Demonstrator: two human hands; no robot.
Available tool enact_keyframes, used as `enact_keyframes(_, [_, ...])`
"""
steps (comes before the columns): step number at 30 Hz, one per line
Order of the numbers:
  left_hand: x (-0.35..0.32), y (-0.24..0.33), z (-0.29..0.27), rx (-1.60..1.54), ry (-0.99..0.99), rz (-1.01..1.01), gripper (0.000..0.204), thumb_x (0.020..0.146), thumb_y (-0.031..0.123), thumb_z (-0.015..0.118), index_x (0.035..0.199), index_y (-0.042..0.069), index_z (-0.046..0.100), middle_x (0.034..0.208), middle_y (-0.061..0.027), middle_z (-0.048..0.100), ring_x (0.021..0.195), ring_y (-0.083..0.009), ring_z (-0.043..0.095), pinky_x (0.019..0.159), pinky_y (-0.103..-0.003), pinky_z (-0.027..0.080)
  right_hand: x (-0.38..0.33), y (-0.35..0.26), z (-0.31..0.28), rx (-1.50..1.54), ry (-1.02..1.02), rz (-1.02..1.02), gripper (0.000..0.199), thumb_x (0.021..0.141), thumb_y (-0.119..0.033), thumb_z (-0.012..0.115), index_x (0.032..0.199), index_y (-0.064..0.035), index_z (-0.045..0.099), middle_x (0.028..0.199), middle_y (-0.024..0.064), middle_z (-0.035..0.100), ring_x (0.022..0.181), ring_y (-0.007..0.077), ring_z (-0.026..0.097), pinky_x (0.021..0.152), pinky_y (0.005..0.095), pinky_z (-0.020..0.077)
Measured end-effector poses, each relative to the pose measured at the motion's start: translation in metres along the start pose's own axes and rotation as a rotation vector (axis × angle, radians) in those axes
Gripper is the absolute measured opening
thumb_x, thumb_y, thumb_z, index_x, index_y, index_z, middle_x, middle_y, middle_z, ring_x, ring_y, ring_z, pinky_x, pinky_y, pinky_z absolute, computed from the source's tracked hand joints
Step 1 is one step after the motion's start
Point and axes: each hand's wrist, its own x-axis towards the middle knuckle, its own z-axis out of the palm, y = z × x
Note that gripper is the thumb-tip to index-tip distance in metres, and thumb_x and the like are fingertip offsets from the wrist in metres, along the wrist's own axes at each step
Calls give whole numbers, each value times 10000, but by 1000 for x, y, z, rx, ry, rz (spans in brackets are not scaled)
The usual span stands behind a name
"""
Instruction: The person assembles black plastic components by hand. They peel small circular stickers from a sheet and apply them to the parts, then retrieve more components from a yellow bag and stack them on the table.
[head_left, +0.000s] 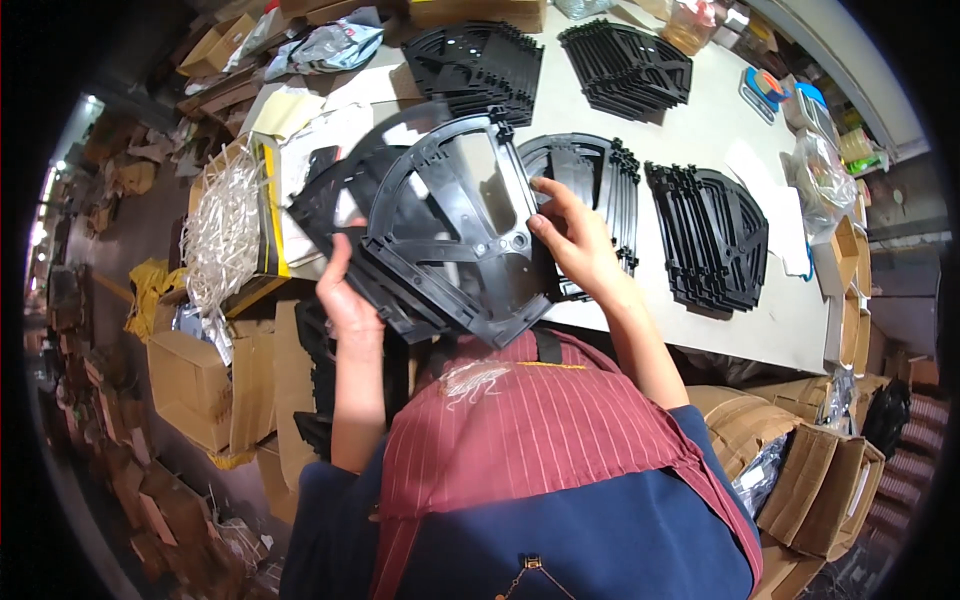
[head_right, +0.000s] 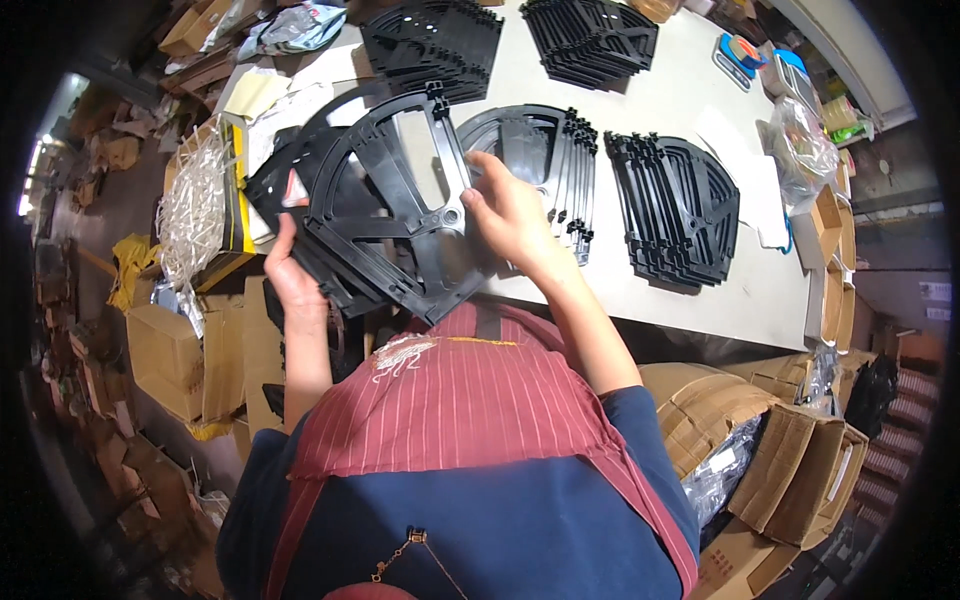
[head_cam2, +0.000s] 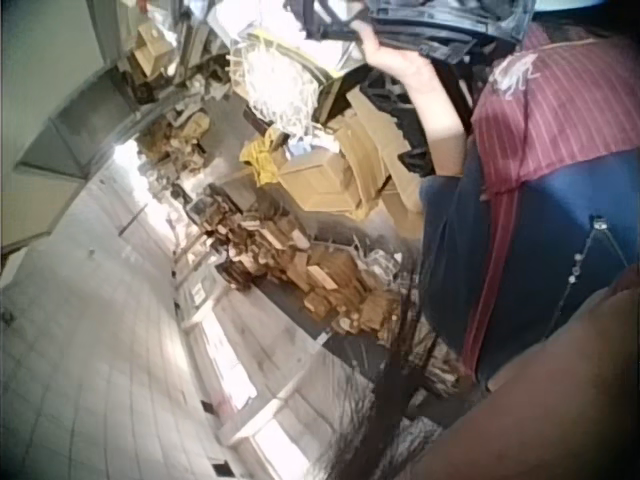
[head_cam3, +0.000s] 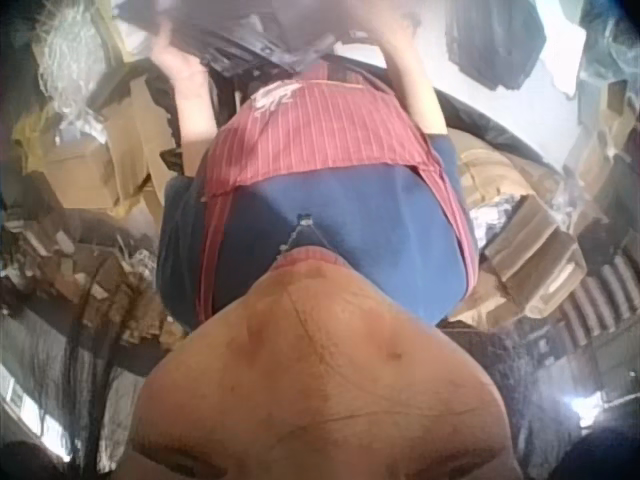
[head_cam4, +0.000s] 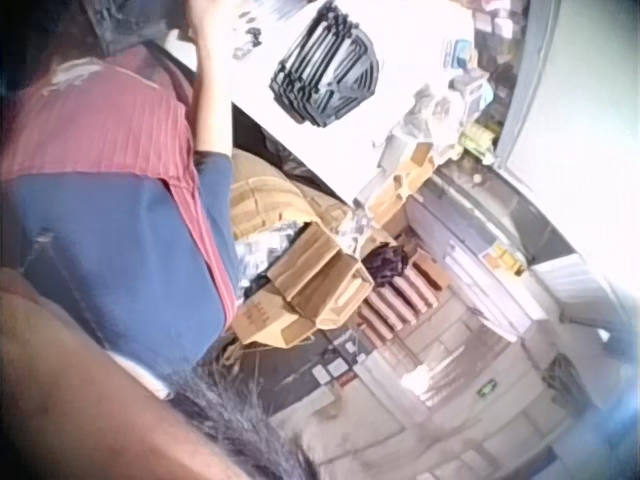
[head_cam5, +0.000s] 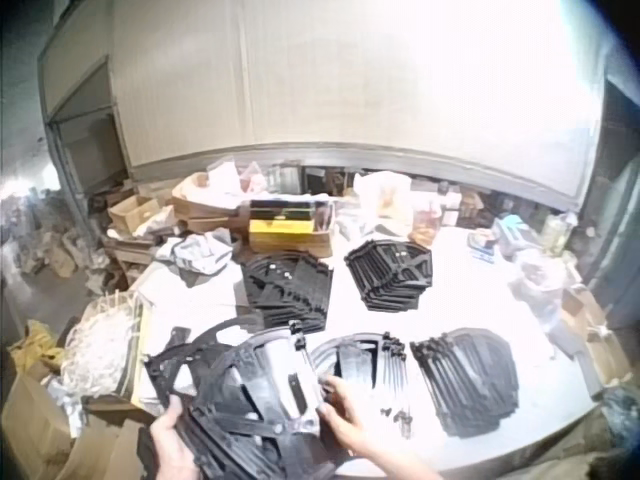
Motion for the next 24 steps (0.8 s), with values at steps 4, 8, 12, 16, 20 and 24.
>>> enact_keyframes(4, [5, 27, -16, 155, 155, 302, 407, 1039, 311, 581, 1312, 9, 600, 1234, -130, 644, 1138, -266, 609, 1006, -428, 497, 19, 30, -5, 315, 103, 112, 422, 937, -65, 657, 1354, -33, 597, 948, 33, 649, 863, 97, 584, 793, 239, 479])
enact_keyframes(8, [-4, 57, -27, 179, 179, 407, 425, 1039, 354, 581, 1294, 16, 610, 1170, -115, 648, 1083, -242, 614, 950, -404, 524, 26, 69, -12, -65, 332, 185, 361, 930, -101, 666, 1284, -35, 647, 934, 110, 723, 810, 180, 658, 746, 272, 505])
enact_keyframes(12, [-15, 75, -34, 114, 201, 392, 412, 1046, 336, 566, 1284, 1, 610, 1185, -131, 651, 1071, -250, 630, 977, -408, 530, 13, 88, -21, -877, 430, -99, 279, 906, -160, 661, 1161, -46, 680, 923, 174, 718, 798, 372, 676, 755, 445, 545])
enact_keyframes(16, [-23, 72, -29, 98, 221, 389, 413, 1045, 307, 571, 1279, -31, 609, 1219, -158, 647, 1119, -271, 617, 1019, -413, 499, 12, 82, -24, -593, 310, 158, 266, 848, -102, 615, 1088, 11, 633, 866, 225, 698, 833, 431, 687, 798, 515, 540])
enact_keyframes(20, [-21, 71, -46, 44, 82, 295, 412, 1038, 289, 588, 1283, -41, 611, 1233, -165, 646, 1168, -275, 599, 1058, -415, 462, 16, 80, -32, -542, 287, 198, 322, 827, -74, 596, 1136, 12, 570, 917, 263, 708, 868, 439, 697, 817, 512, 544])
enact_keyframes(24, [-27, 64, -23, 59, 121, 307, 416, 1036, 306, 582, 1270, -37, 616, 1212, -152, 653, 1138, -268, 606, 1023, -402, 470, 10, 72, -36, -569, 343, 218, 286, 821, -83, 608, 1093, 4, 599, 830, 250, 704, 822, 431, 698, 793, 499, 541])
